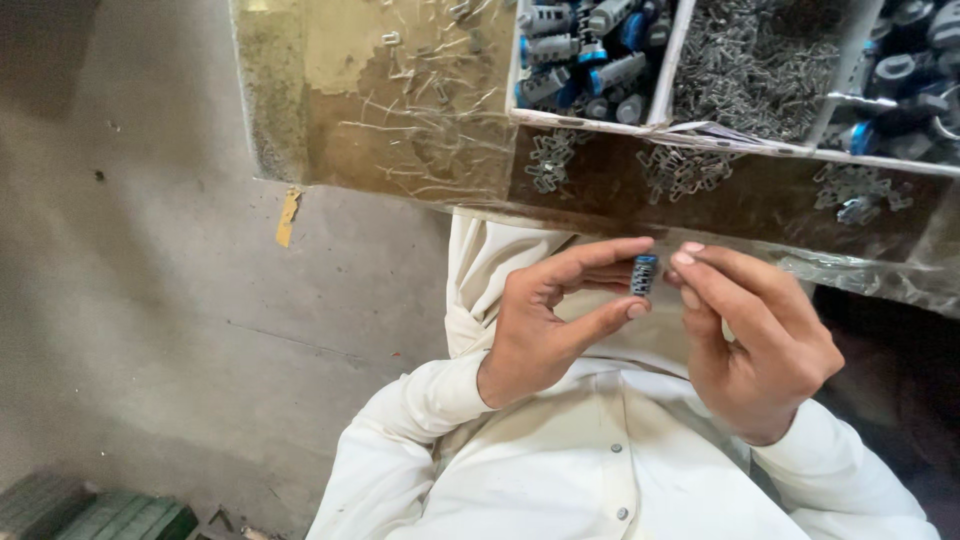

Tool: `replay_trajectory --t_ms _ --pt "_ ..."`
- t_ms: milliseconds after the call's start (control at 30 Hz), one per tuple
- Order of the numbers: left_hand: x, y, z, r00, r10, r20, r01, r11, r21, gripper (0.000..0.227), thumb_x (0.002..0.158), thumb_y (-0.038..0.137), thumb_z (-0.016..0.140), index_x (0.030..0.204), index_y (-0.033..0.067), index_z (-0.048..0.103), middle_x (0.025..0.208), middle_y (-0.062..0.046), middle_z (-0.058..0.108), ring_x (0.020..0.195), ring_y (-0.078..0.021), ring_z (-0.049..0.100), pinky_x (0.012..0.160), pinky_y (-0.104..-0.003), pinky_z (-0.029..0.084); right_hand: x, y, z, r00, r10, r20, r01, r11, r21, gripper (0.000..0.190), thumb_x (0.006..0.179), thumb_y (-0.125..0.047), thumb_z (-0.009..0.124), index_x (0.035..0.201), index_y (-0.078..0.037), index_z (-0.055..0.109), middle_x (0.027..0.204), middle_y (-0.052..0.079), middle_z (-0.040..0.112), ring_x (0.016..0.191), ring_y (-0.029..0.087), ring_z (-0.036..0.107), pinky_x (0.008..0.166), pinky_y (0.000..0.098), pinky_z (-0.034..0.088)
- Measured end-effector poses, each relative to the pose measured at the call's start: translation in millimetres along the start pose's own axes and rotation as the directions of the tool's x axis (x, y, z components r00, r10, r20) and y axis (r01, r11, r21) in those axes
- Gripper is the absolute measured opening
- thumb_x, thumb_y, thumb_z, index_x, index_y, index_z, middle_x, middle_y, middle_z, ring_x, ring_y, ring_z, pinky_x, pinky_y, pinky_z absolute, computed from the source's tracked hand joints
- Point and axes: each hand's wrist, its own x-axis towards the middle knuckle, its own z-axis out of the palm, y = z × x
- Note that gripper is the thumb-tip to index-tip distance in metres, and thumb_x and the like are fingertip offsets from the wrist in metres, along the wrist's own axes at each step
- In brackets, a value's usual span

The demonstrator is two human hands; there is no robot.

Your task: The person repeatedly picks small metal clips from a tray and attaches them to cylindrical components with blue ends. The person handles each unit one at a time, aligning and pressing the clip onto the cylinder, then returns the assembled unit to the tray.

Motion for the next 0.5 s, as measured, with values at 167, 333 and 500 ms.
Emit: replay_trajectory --t_ms 167,333,500 --pt "-5.1 -1.4 -18.3 0.988 0.041 -0.15 -0.043 0.999 -0.01 0.049 0.097 0.0 0.076 0.143 -0.0036 0.059 0.128 -0.01 0.071 0.118 -0.0157 0.069 0.107 -0.03 0.057 36.9 -15.8 15.5 0.971 -0.191 0.145 0.219 0.953 -0.21 0.036 0.083 0.005 0.076 0.119 -0.001 0.076 0.108 0.014 0.068 0.082 0.027 0.066 0.073 0.0375 0.056" --pt "-11.3 -0.8 -32.3 0.971 0.061 -0.233 -0.065 0.998 -0.007 0.049 0.095 -0.001 0.077 0.141 -0.0044 0.06 0.127 -0.012 0.07 0.117 -0.0171 0.069 0.107 -0.031 0.057 50.4 -22.6 29.2 0.959 -0.225 0.169 0.261 0.936 -0.235 0.039 0.09 -0.002 0.079 0.128 -0.009 0.076 0.117 0.01 0.062 0.086 0.022 0.063 0.073 0.034 0.054" --pt "-13.3 -2.3 -36.5 0.967 0.087 -0.24 -0.095 0.995 -0.024 0.049 0.096 -0.002 0.077 0.141 -0.0049 0.06 0.126 -0.011 0.07 0.117 -0.0167 0.068 0.107 -0.031 0.056 49.5 -25.5 30.0 0.967 -0.221 0.125 0.246 0.938 -0.245 0.035 0.089 -0.001 0.079 0.123 -0.008 0.075 0.116 0.01 0.061 0.089 0.024 0.065 0.078 0.0359 0.056"
